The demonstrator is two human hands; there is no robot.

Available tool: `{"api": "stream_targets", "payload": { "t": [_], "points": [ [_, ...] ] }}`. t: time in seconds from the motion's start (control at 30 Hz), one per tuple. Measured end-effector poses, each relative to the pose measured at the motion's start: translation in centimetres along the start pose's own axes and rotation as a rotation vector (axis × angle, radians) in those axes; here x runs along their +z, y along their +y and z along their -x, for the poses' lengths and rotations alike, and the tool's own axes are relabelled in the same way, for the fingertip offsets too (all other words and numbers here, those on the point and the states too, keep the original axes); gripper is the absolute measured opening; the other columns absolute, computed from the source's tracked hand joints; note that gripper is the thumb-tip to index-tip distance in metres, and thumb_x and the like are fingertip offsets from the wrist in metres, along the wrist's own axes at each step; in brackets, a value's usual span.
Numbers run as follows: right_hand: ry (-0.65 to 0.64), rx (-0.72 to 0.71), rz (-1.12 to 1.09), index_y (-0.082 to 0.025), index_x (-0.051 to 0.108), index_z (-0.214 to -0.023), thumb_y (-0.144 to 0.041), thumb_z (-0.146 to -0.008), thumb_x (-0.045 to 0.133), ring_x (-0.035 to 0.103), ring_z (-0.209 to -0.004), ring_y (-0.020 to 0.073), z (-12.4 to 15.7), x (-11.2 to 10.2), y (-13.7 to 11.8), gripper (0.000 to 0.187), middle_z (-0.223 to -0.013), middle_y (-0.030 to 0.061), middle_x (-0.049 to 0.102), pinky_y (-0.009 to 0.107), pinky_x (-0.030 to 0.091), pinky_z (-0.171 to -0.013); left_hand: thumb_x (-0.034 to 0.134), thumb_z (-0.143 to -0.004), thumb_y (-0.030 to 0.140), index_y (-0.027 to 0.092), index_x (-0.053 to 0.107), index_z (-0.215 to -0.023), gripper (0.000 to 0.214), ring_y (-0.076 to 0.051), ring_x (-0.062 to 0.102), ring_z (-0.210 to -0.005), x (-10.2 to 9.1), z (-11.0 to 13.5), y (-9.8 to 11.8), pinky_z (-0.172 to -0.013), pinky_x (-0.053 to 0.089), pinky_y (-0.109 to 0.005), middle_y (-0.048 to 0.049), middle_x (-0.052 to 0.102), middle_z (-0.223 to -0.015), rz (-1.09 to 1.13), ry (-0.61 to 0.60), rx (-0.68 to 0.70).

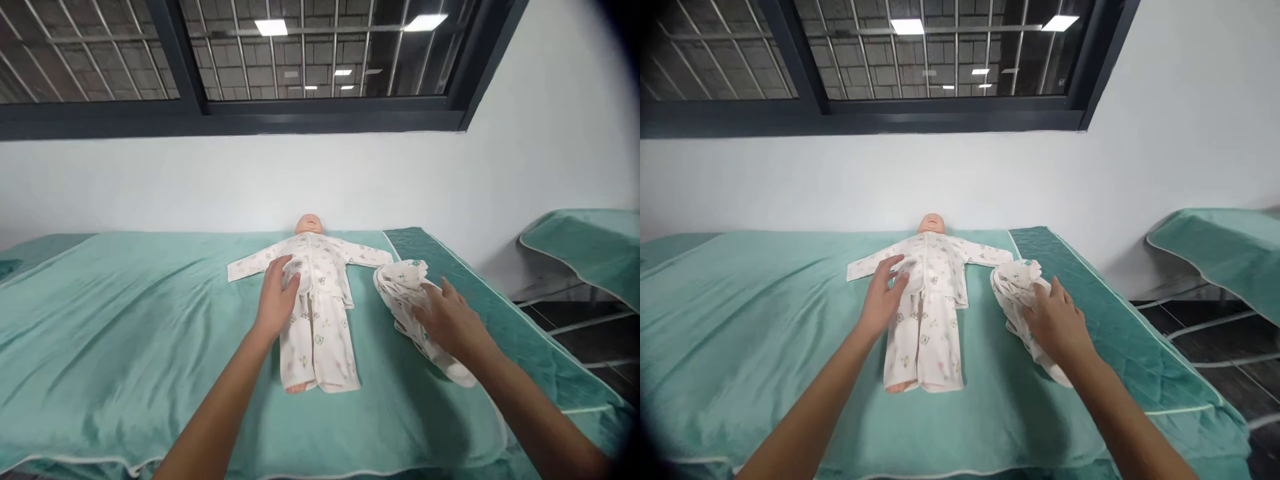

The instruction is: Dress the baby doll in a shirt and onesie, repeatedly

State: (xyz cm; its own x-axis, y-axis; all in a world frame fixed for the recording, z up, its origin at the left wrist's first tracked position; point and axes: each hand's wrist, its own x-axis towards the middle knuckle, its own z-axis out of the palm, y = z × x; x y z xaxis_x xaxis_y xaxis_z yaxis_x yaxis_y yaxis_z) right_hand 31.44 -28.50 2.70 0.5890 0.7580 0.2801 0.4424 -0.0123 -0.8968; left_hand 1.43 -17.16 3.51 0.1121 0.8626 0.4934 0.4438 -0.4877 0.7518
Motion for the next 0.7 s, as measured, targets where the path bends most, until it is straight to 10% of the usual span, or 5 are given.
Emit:
{"api": "stream_targets", "payload": {
  "t": [0.17, 0.37, 0.7],
  "points": [
    [-0.181, -0.425, 0.048, -0.028, 0.061, -0.118, -0.032, -0.084, 0.06, 0.041, -0.138, 0.0299, -1.3, 9.8, -5.5, 0.034, -0.148, 0.007, 0.046, 0.052, 0.032, -0.114, 0.046, -0.092, 0.031, 0.022, 0.056, -0.13, 0.04, -0.025, 0.051, -0.128, 3.3, -8.6, -2.7, -0.111, 0.038, -0.043, -0.0086, 0.059, -0.135, -0.156, -0.132, 0.115],
    [-0.289, -0.3, -0.132, -0.024, 0.056, -0.125, -0.036, -0.09, 0.051, 0.049, -0.127, 0.0247, -8.2, 22.1, -5.1, 0.037, -0.133, 0.0073, 0.059, 0.046, 0.035, -0.112, 0.039, -0.096, 0.037, 0.024, 0.062, -0.126, 0.04, -0.022, 0.05, -0.13, 4.7, -12.5, -5.6, -0.113, 0.037, -0.038, -0.0039, 0.058, -0.138, -0.092, -0.2, 0.061],
    [-0.487, -0.288, -0.194, -0.027, 0.06, -0.124, -0.04, -0.091, 0.054, 0.041, -0.137, 0.0225, -9.8, 22.6, -3.6, 0.036, -0.144, 0.0025, 0.052, 0.043, 0.027, -0.117, 0.044, -0.094, 0.037, 0.027, 0.061, -0.128, 0.039, -0.025, 0.046, -0.135, 5.5, -12.5, -6.1, -0.115, 0.035, -0.042, -0.0015, 0.055, -0.142, -0.116, -0.185, -0.07]
  ]
}}
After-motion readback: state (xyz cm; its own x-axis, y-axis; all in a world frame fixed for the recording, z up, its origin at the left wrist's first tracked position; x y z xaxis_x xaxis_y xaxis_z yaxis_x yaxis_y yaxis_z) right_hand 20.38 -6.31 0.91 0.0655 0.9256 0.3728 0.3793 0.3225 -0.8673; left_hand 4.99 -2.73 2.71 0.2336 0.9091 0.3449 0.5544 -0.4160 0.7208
